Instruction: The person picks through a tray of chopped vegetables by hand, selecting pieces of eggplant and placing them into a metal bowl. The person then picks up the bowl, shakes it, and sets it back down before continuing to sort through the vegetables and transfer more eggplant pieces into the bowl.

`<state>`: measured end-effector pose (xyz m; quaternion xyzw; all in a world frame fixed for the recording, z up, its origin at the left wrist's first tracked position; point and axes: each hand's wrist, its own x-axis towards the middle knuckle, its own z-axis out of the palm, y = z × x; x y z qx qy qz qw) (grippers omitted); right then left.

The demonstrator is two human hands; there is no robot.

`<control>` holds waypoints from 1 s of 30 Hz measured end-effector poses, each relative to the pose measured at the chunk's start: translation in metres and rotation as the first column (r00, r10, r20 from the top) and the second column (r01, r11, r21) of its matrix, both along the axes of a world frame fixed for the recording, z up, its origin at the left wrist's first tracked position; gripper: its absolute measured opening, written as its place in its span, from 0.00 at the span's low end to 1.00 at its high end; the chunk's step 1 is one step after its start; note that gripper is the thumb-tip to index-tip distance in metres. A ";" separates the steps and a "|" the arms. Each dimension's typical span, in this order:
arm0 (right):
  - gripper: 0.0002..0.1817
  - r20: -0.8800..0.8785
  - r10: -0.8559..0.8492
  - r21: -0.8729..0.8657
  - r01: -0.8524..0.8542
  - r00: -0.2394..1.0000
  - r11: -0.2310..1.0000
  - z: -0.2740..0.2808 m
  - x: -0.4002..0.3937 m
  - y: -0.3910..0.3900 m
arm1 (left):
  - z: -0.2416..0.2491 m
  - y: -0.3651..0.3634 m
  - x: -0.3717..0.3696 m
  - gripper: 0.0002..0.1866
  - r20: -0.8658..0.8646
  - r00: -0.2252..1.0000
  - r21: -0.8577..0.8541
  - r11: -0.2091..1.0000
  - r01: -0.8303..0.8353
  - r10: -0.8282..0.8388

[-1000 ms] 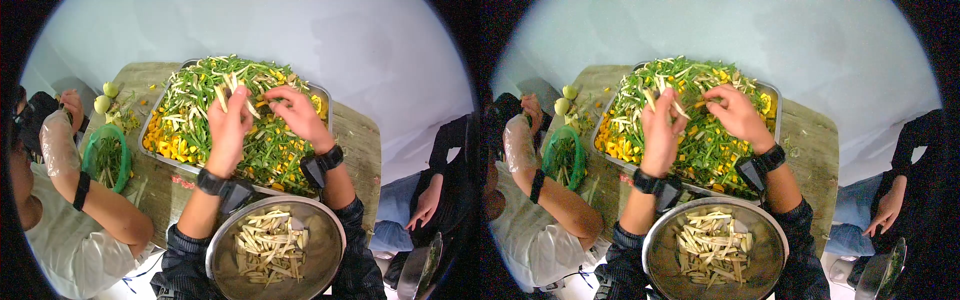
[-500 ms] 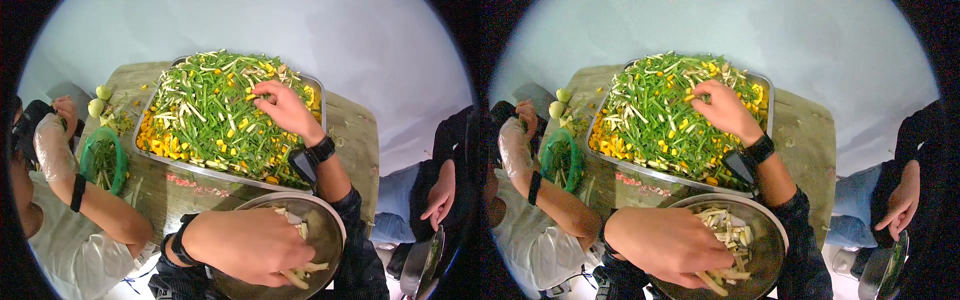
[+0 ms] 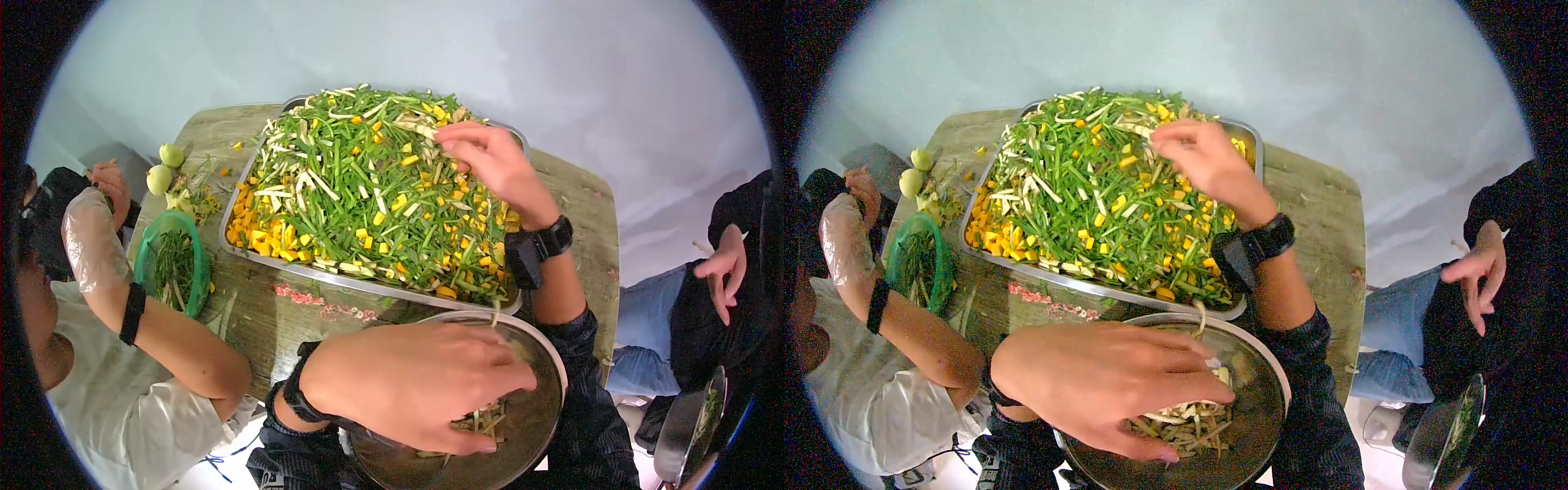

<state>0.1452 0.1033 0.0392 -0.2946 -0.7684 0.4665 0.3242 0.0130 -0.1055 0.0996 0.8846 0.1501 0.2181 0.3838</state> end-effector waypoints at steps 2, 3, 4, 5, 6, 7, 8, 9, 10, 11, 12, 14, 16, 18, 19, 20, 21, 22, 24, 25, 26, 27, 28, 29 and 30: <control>0.17 0.014 -0.026 0.019 0.026 1.000 0.999 0.008 0.007 0.004 | 0.004 -0.001 0.001 0.31 -0.047 0.997 -0.083 0.995 0.051 -0.055; 0.17 0.027 -0.053 0.037 0.052 0.998 0.998 0.012 0.011 0.006 | 0.006 -0.001 0.001 0.31 -0.090 0.989 -0.168 0.981 0.099 -0.115; 0.17 0.028 -0.053 0.039 0.051 0.998 0.998 0.016 0.014 0.006 | 0.007 -0.001 0.000 0.31 -0.089 0.989 -0.167 0.981 0.099 -0.115; 0.16 0.022 -0.096 0.053 0.095 0.995 0.994 0.021 0.017 0.006 | 0.009 -0.001 0.000 0.30 -0.095 0.987 -0.182 0.977 0.109 -0.128; 0.16 0.016 -0.140 0.067 0.139 0.990 0.988 0.026 0.020 0.006 | 0.011 0.000 -0.001 0.29 -0.101 0.985 -0.198 0.973 0.119 -0.141; 0.16 0.015 -0.140 0.069 0.139 0.990 0.988 0.029 0.024 0.007 | 0.011 0.001 -0.002 0.29 -0.102 0.985 -0.196 0.973 0.119 -0.141; 0.16 0.055 -0.168 0.062 0.164 0.984 0.984 0.032 0.028 0.008 | 0.012 0.001 -0.003 0.28 -0.106 0.991 -0.165 0.984 0.061 -0.079; 0.15 0.096 -0.196 0.055 0.191 0.976 0.980 0.036 0.031 0.009 | 0.013 0.001 -0.004 0.28 -0.108 0.994 -0.135 0.991 0.003 -0.018; 0.15 0.099 -0.200 0.049 0.196 0.975 0.979 0.040 0.033 0.010 | 0.016 0.004 -0.005 0.28 -0.106 0.994 -0.142 0.990 0.008 -0.023; 0.15 0.082 -0.193 0.079 0.187 0.978 0.979 0.044 0.035 0.010 | 0.020 0.007 -0.006 0.27 -0.250 0.968 -0.149 0.986 -0.072 0.033; 0.15 0.068 -0.189 0.102 0.182 0.980 0.978 0.042 0.040 0.006 | 0.020 0.006 -0.006 0.27 -0.389 0.918 -0.150 0.978 -0.145 0.076; 0.15 0.061 -0.192 0.099 0.185 0.980 0.978 0.043 0.042 0.006 | 0.014 0.006 -0.006 0.27 -0.381 0.892 -0.054 0.958 -0.283 0.242; 0.15 0.049 -0.182 0.113 0.176 0.982 0.978 0.046 0.042 0.007 | 0.016 0.006 -0.004 0.29 -0.342 0.796 0.097 0.862 -0.498 0.499; 0.15 -0.004 -0.167 0.118 0.167 0.986 0.979 0.048 0.042 0.004 | 0.002 0.009 0.000 0.29 -0.250 0.816 0.179 0.853 -0.490 0.521; 0.15 -0.007 -0.168 0.120 0.168 0.986 0.978 0.050 0.041 0.004 | -0.004 0.009 0.002 0.30 -0.167 0.839 0.227 0.848 -0.478 0.518; 0.15 -0.018 -0.150 0.117 0.152 0.988 0.982 0.050 0.042 0.003 | -0.010 0.008 0.002 0.27 -0.273 0.886 0.093 0.927 -0.364 0.376; 0.15 -0.025 -0.134 0.110 0.136 0.991 0.985 0.049 0.043 0.000 | -0.007 0.008 0.003 0.27 -0.275 0.888 0.078 0.929 -0.362 0.369; 0.16 -0.043 -0.122 0.132 0.126 0.992 0.983 0.049 0.041 -0.002 | -0.003 0.009 0.002 0.26 -0.352 0.887 0.043 0.952 -0.304 0.299; 0.16 -0.036 -0.121 0.112 0.124 0.992 0.986 0.049 0.041 -0.001 | -0.003 0.010 0.000 0.23 -0.408 0.882 -0.021 0.964 -0.266 0.235; 0.16 -0.031 -0.120 0.094 0.123 0.992 0.988 0.049 0.041 -0.001 | -0.005 0.010 0.000 0.23 -0.409 0.882 -0.021 0.964 -0.266 0.234; 0.16 -0.036 -0.122 0.098 0.125 0.992 0.987 0.051 0.041 0.000 | -0.008 0.011 0.000 0.23 -0.293 0.920 0.064 0.965 -0.253 0.261; 0.16 -0.035 -0.126 0.104 0.129 0.991 0.986 0.051 0.040 -0.001 | -0.009 0.012 0.000 0.22 -0.171 0.947 0.146 0.957 -0.249 0.273; 0.16 -0.034 -0.129 0.112 0.132 0.991 0.985 0.052 0.040 -0.002 | 0.002 0.012 0.001 0.22 -0.172 0.946 0.151 0.957 -0.249 0.274; 0.16 -0.037 -0.128 0.116 0.131 0.991 0.985 0.052 0.042 -0.003 | 0.020 0.011 0.002 0.21 -0.357 0.929 0.001 0.995 -0.104 0.098; 0.16 -0.025 -0.136 0.112 0.138 0.990 0.984 0.051 0.044 -0.003 | 0.031 0.012 0.001 0.19 -0.504 0.858 -0.169 0.986 0.014 -0.098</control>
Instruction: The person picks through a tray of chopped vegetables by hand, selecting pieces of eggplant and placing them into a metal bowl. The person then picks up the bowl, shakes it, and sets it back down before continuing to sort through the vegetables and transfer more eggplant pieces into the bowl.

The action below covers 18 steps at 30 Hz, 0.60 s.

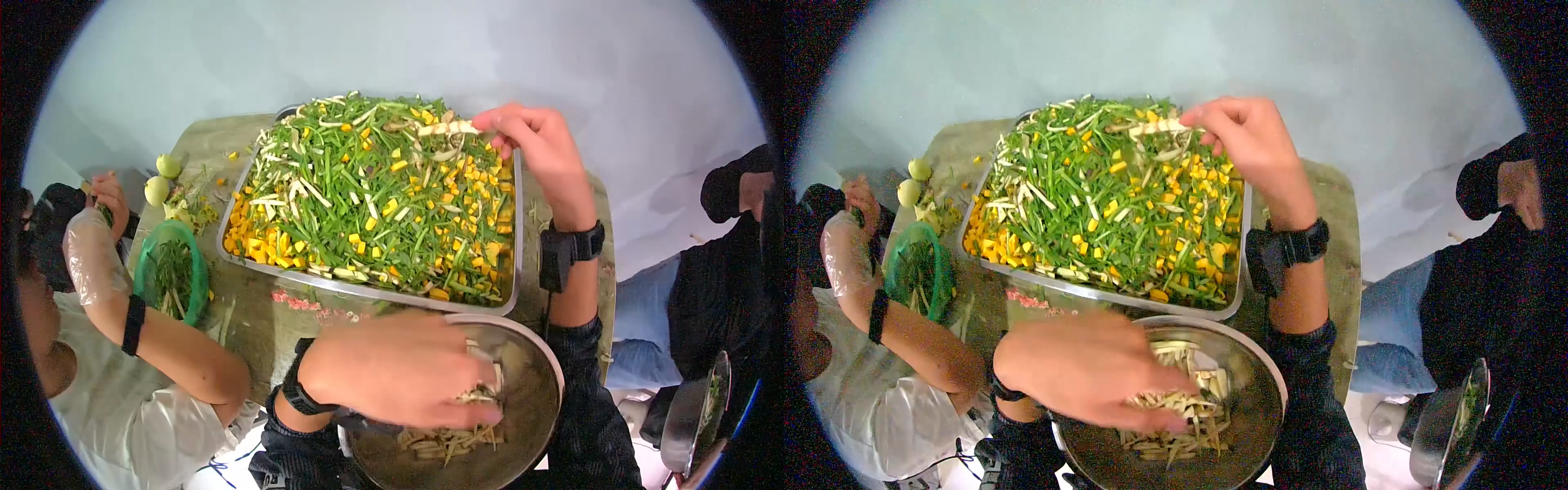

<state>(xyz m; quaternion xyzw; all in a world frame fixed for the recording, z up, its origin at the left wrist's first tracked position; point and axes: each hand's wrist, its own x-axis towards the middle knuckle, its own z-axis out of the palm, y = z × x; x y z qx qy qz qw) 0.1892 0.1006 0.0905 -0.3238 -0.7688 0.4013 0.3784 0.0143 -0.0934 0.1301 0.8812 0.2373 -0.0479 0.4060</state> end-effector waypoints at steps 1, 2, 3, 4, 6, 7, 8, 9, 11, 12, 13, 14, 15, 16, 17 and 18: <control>0.16 0.008 -0.006 0.001 0.006 1.000 1.000 0.001 0.000 0.002 | 0.001 0.001 -0.001 0.19 -0.007 1.000 0.015 1.000 -0.004 0.004; 0.16 0.002 -0.001 0.014 0.001 1.000 1.000 0.002 0.001 0.001 | -0.001 -0.001 -0.002 0.18 0.158 0.987 -0.032 0.999 0.017 -0.011; 0.16 -0.003 0.015 0.015 -0.015 1.000 1.000 0.003 0.001 0.001 | -0.003 -0.004 -0.002 0.17 0.320 0.947 -0.070 0.996 0.046 -0.021; 0.17 -0.005 0.029 0.009 -0.029 1.000 1.000 0.004 0.001 0.000 | -0.009 -0.008 -0.002 0.15 0.466 0.878 -0.039 0.994 -0.098 0.105; 0.18 0.082 0.081 0.043 -0.085 0.993 0.995 0.011 0.002 0.003 | -0.015 0.001 -0.008 0.14 0.609 0.769 0.121 0.935 -0.334 0.196; 0.18 0.176 0.130 0.038 -0.139 0.976 0.990 0.009 0.006 -0.003 | -0.019 0.003 -0.008 0.14 0.742 0.620 0.196 0.802 -0.564 0.254; 0.21 0.156 0.197 0.006 -0.201 0.968 0.980 0.011 0.003 -0.013 | -0.020 0.003 -0.012 0.14 0.680 0.647 0.274 0.700 -0.660 0.344; 0.21 0.149 0.200 -0.018 -0.200 0.968 0.980 0.004 0.002 -0.023 | -0.014 0.011 -0.022 0.14 0.614 0.679 0.422 0.560 -0.713 0.403; 0.22 0.198 0.304 -0.084 -0.293 0.932 0.952 0.012 -0.005 -0.023 | -0.019 0.025 -0.034 0.14 0.575 0.643 0.500 0.404 -0.766 0.506; 0.20 0.194 0.305 -0.115 -0.288 0.932 0.951 0.012 -0.007 -0.027 | -0.027 0.024 -0.036 0.14 0.528 0.570 0.529 0.282 -0.801 0.630; 0.20 0.196 0.305 -0.107 -0.289 0.932 0.951 0.016 -0.009 -0.027 | -0.033 0.029 -0.039 0.14 0.533 0.569 0.532 0.276 -0.801 0.626; 0.17 0.213 0.332 -0.121 -0.312 0.919 0.942 0.020 -0.009 -0.030 | -0.040 0.035 -0.042 0.14 0.560 0.537 0.470 0.291 -0.833 0.631; 0.14 0.227 0.361 -0.142 -0.336 0.905 0.931 0.021 -0.009 -0.033 | -0.048 0.039 -0.043 0.14 0.581 0.502 0.405 0.308 -0.861 0.641; 0.14 0.230 0.362 -0.136 -0.339 0.903 0.931 0.021 -0.010 -0.033 | -0.054 0.043 -0.041 0.13 0.618 0.470 0.361 0.304 -0.882 0.630; 0.13 0.182 0.392 -0.128 -0.373 0.902 0.919 0.019 -0.011 -0.033 | -0.058 0.046 -0.038 0.13 0.621 0.469 0.362 0.301 -0.882 0.628; 0.12 0.134 0.420 -0.120 -0.406 0.898 0.906 0.018 -0.012 -0.033 | -0.061 0.049 -0.035 0.12 0.598 0.440 0.263 0.355 -0.897 0.670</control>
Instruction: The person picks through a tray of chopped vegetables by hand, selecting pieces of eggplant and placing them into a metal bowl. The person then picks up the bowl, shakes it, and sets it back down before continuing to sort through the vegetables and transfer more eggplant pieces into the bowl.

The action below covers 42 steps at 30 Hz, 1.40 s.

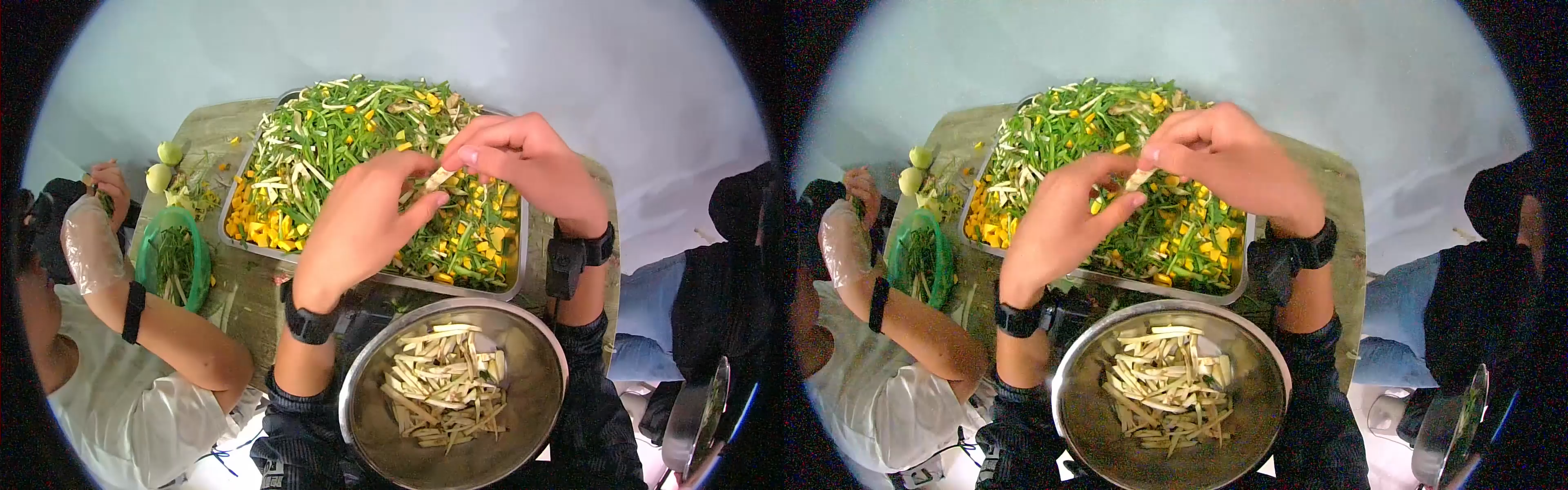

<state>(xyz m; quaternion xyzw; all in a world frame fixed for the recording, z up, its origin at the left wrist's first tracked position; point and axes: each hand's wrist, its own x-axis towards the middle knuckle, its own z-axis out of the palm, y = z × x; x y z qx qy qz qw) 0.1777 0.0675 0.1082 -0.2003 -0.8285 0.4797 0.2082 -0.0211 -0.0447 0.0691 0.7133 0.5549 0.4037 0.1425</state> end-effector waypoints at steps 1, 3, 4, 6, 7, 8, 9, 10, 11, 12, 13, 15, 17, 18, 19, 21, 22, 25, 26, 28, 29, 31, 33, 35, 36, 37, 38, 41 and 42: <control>0.12 0.001 -0.003 -0.003 0.003 1.000 1.000 0.000 0.000 0.000 | -0.002 0.002 0.002 0.11 0.081 0.996 -0.094 0.995 0.036 -0.028; 0.13 -0.070 0.051 0.006 -0.051 0.996 0.999 -0.001 0.001 0.001 | -0.007 0.008 0.004 0.11 0.004 1.000 -0.150 0.989 0.001 0.000; 0.13 -0.067 0.044 0.002 -0.044 0.997 0.999 -0.002 0.001 0.000 | -0.011 0.011 0.005 0.11 0.145 0.989 -0.164 0.986 0.043 -0.019; 0.13 -0.206 -0.061 -0.074 0.046 0.977 0.996 -0.004 0.002 -0.002 | -0.027 0.019 0.008 0.11 0.491 0.865 -0.122 0.975 0.185 -0.103; 0.13 -0.203 -0.066 -0.078 0.051 0.977 0.996 -0.005 0.004 0.000 | -0.033 0.024 0.007 0.11 0.494 0.863 -0.126 0.974 0.190 -0.105; 0.13 -0.155 -0.123 -0.030 0.120 0.980 0.992 -0.007 0.007 0.005 | -0.039 0.027 0.007 0.11 0.623 0.774 -0.154 0.951 0.267 -0.116; 0.14 -0.109 -0.182 0.021 0.186 0.977 0.982 -0.008 0.010 0.009 | -0.040 0.029 0.007 0.12 0.737 0.666 -0.171 0.923 0.346 -0.113; 0.13 -0.049 -0.219 0.026 0.220 0.975 0.975 -0.008 0.013 0.011 | -0.041 0.031 0.004 0.12 0.767 0.636 -0.218 0.900 0.378 -0.081; 0.13 -0.049 -0.221 0.028 0.223 0.974 0.974 -0.014 0.016 0.018 | -0.048 0.032 0.002 0.12 0.767 0.636 -0.217 0.899 0.380 -0.084; 0.14 -0.017 -0.249 -0.014 0.249 0.968 0.968 -0.024 0.019 0.027 | -0.058 0.034 0.000 0.12 0.890 0.455 -0.181 0.885 0.428 -0.038; 0.14 0.015 -0.278 -0.051 0.279 0.960 0.959 -0.032 0.021 0.035 | -0.060 0.037 0.001 0.13 0.967 0.253 -0.133 0.873 0.470 0.011; 0.14 0.031 -0.380 -0.118 0.381 0.924 0.917 -0.049 0.021 0.047 | -0.067 0.040 0.003 0.14 0.972 0.232 -0.145 0.885 0.441 0.044; 0.14 0.053 -0.471 -0.189 0.472 0.881 0.861 -0.070 0.018 0.056 | -0.078 0.044 0.001 0.18 0.996 0.082 -0.075 0.883 0.463 0.041; 0.13 0.047 -0.519 -0.218 0.516 0.854 0.828 -0.081 0.017 0.061 | -0.076 0.045 0.002 0.22 0.997 0.071 -0.065 0.879 0.472 0.036; 0.13 0.045 -0.566 -0.249 0.557 0.824 0.792 -0.088 0.014 0.062 | -0.075 0.045 0.003 0.22 0.997 0.072 -0.065 0.878 0.474 0.035; 0.12 0.019 -0.588 -0.268 0.571 0.808 0.776 -0.101 0.009 0.063 | -0.076 0.044 0.006 0.22 0.985 0.140 0.018 0.876 0.481 -0.098; 0.11 -0.031 -0.614 -0.288 0.581 0.789 0.761 -0.107 0.006 0.064 | -0.075 0.044 0.007 0.23 0.972 0.208 -0.006 0.872 0.490 -0.110; 0.08 -0.097 -0.648 -0.287 0.602 0.756 0.745 -0.118 -0.002 0.068 | -0.065 0.040 0.015 0.24 0.965 0.259 -0.091 0.894 0.439 -0.029; 0.08 -0.151 -0.634 -0.100 0.626 0.758 0.773 -0.125 -0.003 0.070 | -0.068 0.041 0.014 0.24 0.971 0.236 -0.077 0.888 0.453 -0.037; 0.07 -0.200 -0.611 0.089 0.635 0.766 0.768 -0.120 -0.010 0.063 | -0.073 0.044 0.011 0.24 0.986 0.161 -0.033 0.886 0.463 -0.048; 0.07 -0.219 -0.582 0.243 0.621 0.783 0.745 -0.118 -0.013 0.058 | -0.075 0.045 0.010 0.24 0.994 0.087 0.011 0.881 0.472 -0.059; 0.08 -0.232 -0.549 0.392 0.593 0.803 0.703 -0.116 -0.016 0.051 | -0.078 0.046 0.011 0.24 0.994 0.100 0.003 0.907 0.421 -0.049; 0.08 -0.174 -0.522 0.499 0.532 0.835 0.684 -0.119 -0.019 0.052 | -0.078 0.047 0.009 0.25 0.993 0.115 -0.003 0.931 0.364 -0.042; 0.08 -0.169 -0.527 0.516 0.530 0.833 0.673 -0.123 -0.018 0.055 | -0.078 0.047 0.009 0.24 0.974 0.223 -0.030 0.949 0.315 -0.043; 0.08 -0.163 -0.534 0.532 0.530 0.829 0.661 -0.124 -0.018 0.056 | -0.077 0.047 0.010 0.24 0.974 0.224 -0.028 0.949 0.314 -0.045; 0.08 -0.165 -0.534 0.532 0.530 0.829 0.660 -0.127 -0.017 0.057 | -0.073 0.045 0.012 0.23 0.984 0.178 -0.023 0.954 0.299 -0.032; 0.07 -0.184 -0.526 0.566 0.527 0.830 0.633 -0.129 -0.017 0.058 | -0.071 0.045 0.012 0.23 0.991 0.131 -0.019 0.959 0.284 -0.019; 0.07 -0.174 -0.531 0.596 0.518 0.829 0.614 -0.127 -0.017 0.057 | -0.072 0.045 0.012 0.20 0.999 0.050 0.007 0.968 0.252 -0.020; 0.07 -0.145 -0.544 0.593 0.513 0.827 0.621 -0.124 -0.017 0.056 | -0.074 0.046 0.011 0.20 0.999 0.050 0.006 0.968 0.252 -0.019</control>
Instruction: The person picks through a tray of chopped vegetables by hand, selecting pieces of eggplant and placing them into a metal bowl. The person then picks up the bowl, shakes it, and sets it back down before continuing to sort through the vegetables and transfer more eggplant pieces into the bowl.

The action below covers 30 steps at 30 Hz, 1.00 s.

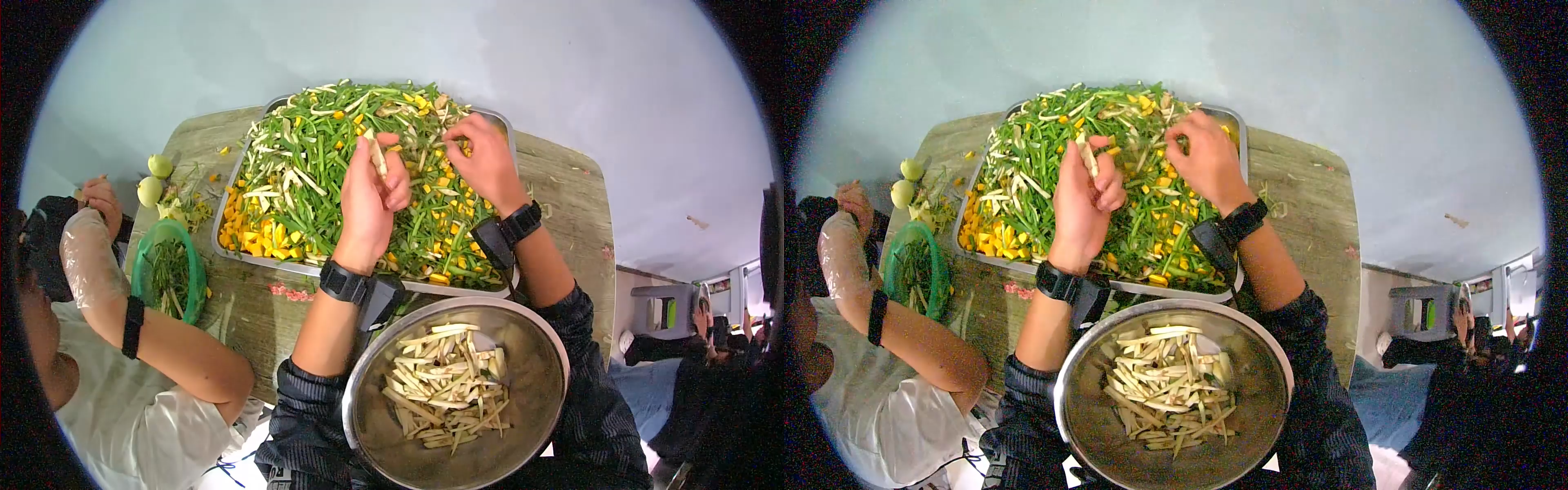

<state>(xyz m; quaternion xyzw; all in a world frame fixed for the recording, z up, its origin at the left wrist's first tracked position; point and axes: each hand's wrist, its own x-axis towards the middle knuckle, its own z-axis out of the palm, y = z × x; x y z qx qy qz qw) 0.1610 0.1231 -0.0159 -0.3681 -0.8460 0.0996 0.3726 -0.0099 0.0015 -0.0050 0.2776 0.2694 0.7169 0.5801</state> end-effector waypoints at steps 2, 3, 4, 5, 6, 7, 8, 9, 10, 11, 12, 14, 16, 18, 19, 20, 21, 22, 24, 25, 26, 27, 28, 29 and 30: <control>0.09 0.012 0.075 0.043 -0.076 0.997 0.996 0.009 0.000 -0.003 | -0.004 0.002 -0.002 0.18 -0.043 0.999 -0.010 1.000 -0.013 0.013; 0.11 0.028 0.149 0.086 -0.150 0.989 0.985 0.011 0.000 -0.004 | -0.004 0.002 -0.002 0.18 -0.042 0.999 -0.010 1.000 -0.015 0.014; 0.11 0.028 0.151 0.086 -0.153 0.988 0.984 0.011 -0.002 -0.005 | -0.004 0.002 -0.002 0.17 -0.054 0.998 -0.012 0.999 -0.030 0.030; 0.13 0.035 0.240 0.069 -0.242 0.970 0.968 0.010 -0.004 -0.006 | -0.004 0.002 -0.002 0.16 -0.065 0.997 -0.013 0.999 -0.046 0.045; 0.17 0.040 0.326 0.051 -0.328 0.944 0.943 0.009 -0.007 -0.008 | -0.003 0.002 -0.001 0.16 -0.066 0.997 -0.012 0.999 -0.048 0.047; 0.17 0.040 0.329 0.051 -0.330 0.944 0.942 0.008 -0.008 -0.009 | -0.002 0.001 -0.001 0.15 -0.068 0.996 -0.016 0.998 -0.060 0.059; 0.20 0.080 0.340 0.040 -0.344 0.937 0.938 0.007 -0.009 -0.011 | -0.002 0.001 -0.001 0.15 -0.069 0.995 -0.020 0.997 -0.072 0.070; 0.23 0.122 0.349 0.029 -0.355 0.929 0.934 0.007 -0.009 -0.012 | -0.002 0.001 -0.001 0.15 -0.070 0.995 -0.020 0.997 -0.072 0.071; 0.23 0.121 0.350 0.029 -0.356 0.929 0.934 0.007 -0.009 -0.012 | -0.003 0.002 -0.002 0.15 -0.066 0.996 -0.022 0.997 -0.067 0.066; 0.24 0.153 0.348 -0.019 -0.350 0.925 0.937 0.009 -0.008 -0.012 | -0.003 0.002 -0.002 0.15 -0.062 0.996 -0.024 0.998 -0.063 0.061; 0.26 0.185 0.347 -0.066 -0.341 0.919 0.938 0.010 -0.007 -0.012 | -0.003 0.002 -0.003 0.15 -0.062 0.996 -0.024 0.998 -0.063 0.062; 0.26 0.193 0.344 -0.078 -0.335 0.919 0.939 0.011 -0.008 -0.013 | -0.003 0.002 -0.003 0.19 -0.026 0.999 -0.039 0.998 -0.042 0.041; 0.26 0.201 0.341 -0.090 -0.329 0.918 0.940 0.011 -0.008 -0.013 | -0.003 0.002 -0.004 0.23 -0.005 1.000 -0.021 0.999 -0.026 0.026; 0.27 0.200 0.346 -0.050 -0.343 0.917 0.938 0.010 -0.008 -0.013 | -0.003 0.002 -0.005 0.26 0.014 1.000 -0.003 1.000 -0.011 0.011; 0.27 0.200 0.347 -0.050 -0.344 0.916 0.938 0.010 -0.009 -0.013 | -0.003 0.001 -0.005 0.28 0.008 1.000 0.000 1.000 -0.006 0.006; 0.27 0.188 0.347 -0.024 -0.349 0.919 0.937 0.011 -0.009 -0.014 | -0.003 0.001 -0.006 0.31 0.001 1.000 0.004 1.000 -0.002 0.002; 0.27 0.176 0.347 0.003 -0.353 0.921 0.936 0.011 -0.010 -0.015 | -0.003 0.001 -0.006 0.31 0.001 1.000 0.004 1.000 -0.003 0.003; 0.27 0.176 0.349 0.002 -0.354 0.921 0.935 0.011 -0.010 -0.015 | -0.003 0.001 -0.005 0.31 0.010 1.000 0.013 1.000 0.001 -0.001; 0.24 0.155 0.394 -0.043 -0.392 0.906 0.919 0.012 -0.010 -0.014 | -0.003 0.001 -0.005 0.32 0.020 1.000 0.021 1.000 0.003 -0.003; 0.24 0.155 0.396 -0.043 -0.394 0.905 0.918 0.012 -0.010 -0.013 | -0.003 0.002 -0.005 0.32 0.006 1.000 0.014 1.000 0.001 -0.002; 0.22 0.141 0.404 -0.053 -0.401 0.904 0.915 0.012 -0.010 -0.014 | -0.003 0.002 -0.005 0.32 -0.007 1.000 0.008 1.000 0.000 0.000; 0.21 0.126 0.412 -0.063 -0.407 0.903 0.911 0.012 -0.010 -0.014 | -0.003 0.002 -0.005 0.32 -0.007 1.000 0.007 1.000 -0.002 0.002; 0.21 0.126 0.413 -0.062 -0.408 0.902 0.911 0.013 -0.010 -0.014 | -0.003 0.002 -0.005 0.30 -0.016 1.000 0.003 1.000 -0.004 0.004; 0.21 0.123 0.408 -0.082 -0.400 0.905 0.913 0.014 -0.010 -0.015 | -0.003 0.003 -0.006 0.29 -0.025 1.000 -0.001 1.000 -0.005 0.005; 0.21 0.119 0.402 -0.103 -0.392 0.908 0.914 0.015 -0.010 -0.015 | -0.004 0.003 -0.005 0.29 -0.025 1.000 0.000 1.000 -0.006 0.006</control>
